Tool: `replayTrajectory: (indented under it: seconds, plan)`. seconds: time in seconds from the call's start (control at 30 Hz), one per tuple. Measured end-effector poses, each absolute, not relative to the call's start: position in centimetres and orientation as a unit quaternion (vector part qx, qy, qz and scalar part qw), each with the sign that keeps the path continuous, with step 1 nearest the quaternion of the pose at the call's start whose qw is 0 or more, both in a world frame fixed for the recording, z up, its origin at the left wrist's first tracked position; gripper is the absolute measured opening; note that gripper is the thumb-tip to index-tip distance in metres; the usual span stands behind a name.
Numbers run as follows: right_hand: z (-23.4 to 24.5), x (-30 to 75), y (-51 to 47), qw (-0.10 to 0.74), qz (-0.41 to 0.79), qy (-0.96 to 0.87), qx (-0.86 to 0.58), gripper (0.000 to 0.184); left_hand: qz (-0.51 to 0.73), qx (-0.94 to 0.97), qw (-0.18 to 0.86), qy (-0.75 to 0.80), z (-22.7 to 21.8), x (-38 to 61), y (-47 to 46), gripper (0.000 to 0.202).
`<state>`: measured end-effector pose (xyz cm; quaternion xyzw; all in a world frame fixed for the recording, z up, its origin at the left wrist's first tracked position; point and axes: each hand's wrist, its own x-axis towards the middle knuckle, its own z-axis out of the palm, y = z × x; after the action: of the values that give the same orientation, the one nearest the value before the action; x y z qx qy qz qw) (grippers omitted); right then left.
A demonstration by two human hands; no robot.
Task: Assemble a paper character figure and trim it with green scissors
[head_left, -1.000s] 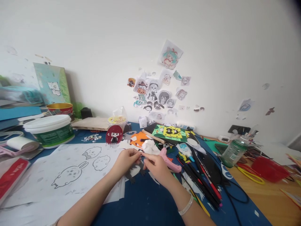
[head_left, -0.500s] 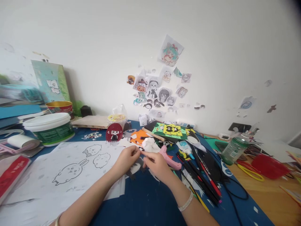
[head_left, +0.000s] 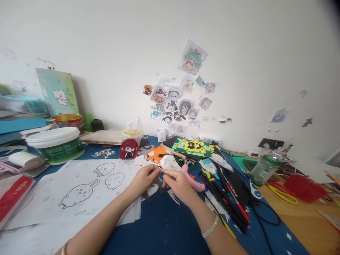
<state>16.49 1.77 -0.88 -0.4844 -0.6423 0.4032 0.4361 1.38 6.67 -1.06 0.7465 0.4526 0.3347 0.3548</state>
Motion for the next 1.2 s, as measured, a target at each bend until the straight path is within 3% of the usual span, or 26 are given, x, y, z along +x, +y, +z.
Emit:
replayTrajectory:
  seconds: [0.37,0.83,1.07,1.2]
  plan:
    - [-1.25,16.41,1.46,0.375,0.293,-0.720,-0.504,0.039,0.336,0.752,0.332,0.459,-1.82,1.17,6.92,0.023]
    - [-1.19,16.71,2.17,0.462,0.452,-0.595,-0.478,0.032,0.356,0.741,0.341,0.456,-1.24,1.12,6.99,0.024]
    - [-1.42,16.77,2.34,0.480,0.435,-0.587,-0.485,0.017,0.328,0.747,0.387,0.429,-1.35,1.29,6.63,0.034]
    - [-1.35,16.80,2.06,0.466,0.411,-0.620,-0.479,0.020,0.319,0.763,0.376,0.417,-1.15,1.40,6.57,0.028]
